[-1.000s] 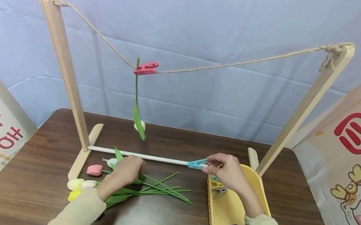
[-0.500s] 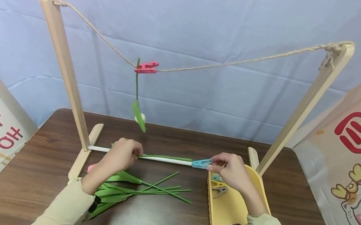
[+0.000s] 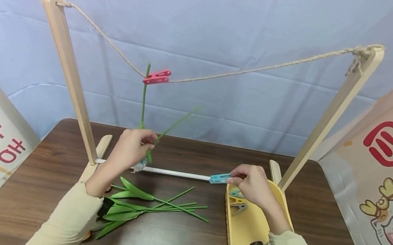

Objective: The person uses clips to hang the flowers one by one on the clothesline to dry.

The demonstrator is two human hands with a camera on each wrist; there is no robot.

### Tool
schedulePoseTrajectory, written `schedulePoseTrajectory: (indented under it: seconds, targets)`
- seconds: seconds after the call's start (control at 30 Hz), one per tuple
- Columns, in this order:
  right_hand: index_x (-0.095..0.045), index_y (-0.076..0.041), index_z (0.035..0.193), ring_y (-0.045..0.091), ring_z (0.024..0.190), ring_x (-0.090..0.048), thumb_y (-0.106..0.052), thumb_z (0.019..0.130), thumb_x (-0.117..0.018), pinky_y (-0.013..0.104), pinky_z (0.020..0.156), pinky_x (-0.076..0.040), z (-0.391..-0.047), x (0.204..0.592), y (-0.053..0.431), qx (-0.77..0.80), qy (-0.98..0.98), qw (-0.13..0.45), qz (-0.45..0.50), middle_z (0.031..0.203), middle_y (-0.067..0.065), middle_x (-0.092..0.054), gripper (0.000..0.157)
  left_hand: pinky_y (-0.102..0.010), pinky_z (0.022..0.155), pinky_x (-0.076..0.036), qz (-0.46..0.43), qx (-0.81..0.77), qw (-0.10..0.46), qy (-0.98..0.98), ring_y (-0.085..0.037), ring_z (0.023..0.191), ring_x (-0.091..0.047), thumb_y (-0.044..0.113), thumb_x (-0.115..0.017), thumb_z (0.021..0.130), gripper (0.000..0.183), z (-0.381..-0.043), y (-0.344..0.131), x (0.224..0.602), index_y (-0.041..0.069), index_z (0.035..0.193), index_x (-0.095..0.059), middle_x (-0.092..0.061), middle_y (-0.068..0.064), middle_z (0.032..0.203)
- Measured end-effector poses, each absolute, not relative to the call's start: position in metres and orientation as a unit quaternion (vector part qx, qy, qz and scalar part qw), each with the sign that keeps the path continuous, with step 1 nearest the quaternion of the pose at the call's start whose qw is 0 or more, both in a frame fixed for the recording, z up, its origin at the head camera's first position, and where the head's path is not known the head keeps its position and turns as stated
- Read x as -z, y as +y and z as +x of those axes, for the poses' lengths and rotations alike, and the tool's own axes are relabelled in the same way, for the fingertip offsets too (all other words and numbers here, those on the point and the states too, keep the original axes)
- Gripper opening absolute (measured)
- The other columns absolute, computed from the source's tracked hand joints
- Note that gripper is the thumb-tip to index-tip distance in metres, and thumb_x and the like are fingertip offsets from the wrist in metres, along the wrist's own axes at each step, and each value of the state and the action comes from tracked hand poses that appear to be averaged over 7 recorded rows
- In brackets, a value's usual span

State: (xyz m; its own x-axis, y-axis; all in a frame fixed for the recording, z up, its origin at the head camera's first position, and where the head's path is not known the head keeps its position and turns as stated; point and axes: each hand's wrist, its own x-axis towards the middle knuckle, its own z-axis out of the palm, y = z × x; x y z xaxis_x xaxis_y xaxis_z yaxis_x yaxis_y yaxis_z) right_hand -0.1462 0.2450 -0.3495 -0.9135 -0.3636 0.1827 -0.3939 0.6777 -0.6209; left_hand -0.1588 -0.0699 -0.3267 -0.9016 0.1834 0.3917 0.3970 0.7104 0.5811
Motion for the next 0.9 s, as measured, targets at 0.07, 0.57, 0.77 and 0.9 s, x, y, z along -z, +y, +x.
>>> schedulePoseTrajectory:
  seconds: [0.07,0.57,0.77,0.9]
  targets:
    - [-0.068,-0.002,0.077,0.005,0.049,-0.048,-0.003,0.078,-0.069,0.023,0.045,-0.04,-0.147,0.349,0.245,-0.331,-0.918,0.039,0.215,0.068,0.001,-0.062,0.001,-0.036,0.067,-0.05,-0.157,0.352,0.168,-0.907,-0.021,0.069,-0.063,-0.008,-0.064,0.078,0.012,-0.161,-0.069,0.322,0.002,0.084,-0.068,-0.066,-0.008,0.075]
    - [-0.069,-0.012,0.073,0.004,0.051,-0.047,-0.009,0.078,-0.071,0.025,0.048,-0.038,-0.154,0.329,0.231,-0.276,-0.929,0.089,0.23,0.064,-0.008,-0.061,0.006,-0.036,0.068,-0.048,-0.125,0.387,0.199,-0.892,-0.022,0.072,-0.063,-0.003,-0.064,0.08,0.008,-0.175,-0.065,0.297,0.002,0.085,-0.068,-0.067,-0.007,0.075]
    - [-0.068,-0.005,0.074,0.008,0.053,-0.047,-0.005,0.079,-0.07,0.025,0.048,-0.038,-0.165,0.298,0.207,-0.291,-0.915,0.101,0.262,0.066,-0.002,-0.06,0.005,-0.035,0.069,-0.047,-0.121,0.389,0.199,-0.891,-0.022,0.073,-0.063,-0.002,-0.064,0.08,0.007,-0.178,-0.064,0.294,0.002,0.085,-0.068,-0.067,-0.007,0.075]
    - [-0.067,-0.004,0.071,0.009,0.053,-0.046,-0.002,0.075,-0.072,0.025,0.049,-0.037,-0.173,0.273,0.189,-0.283,-0.901,0.145,0.296,0.064,-0.001,-0.059,0.007,-0.035,0.069,-0.047,-0.117,0.391,0.198,-0.891,-0.022,0.073,-0.063,-0.002,-0.065,0.08,0.007,-0.178,-0.064,0.293,0.002,0.085,-0.068,-0.067,-0.007,0.075]
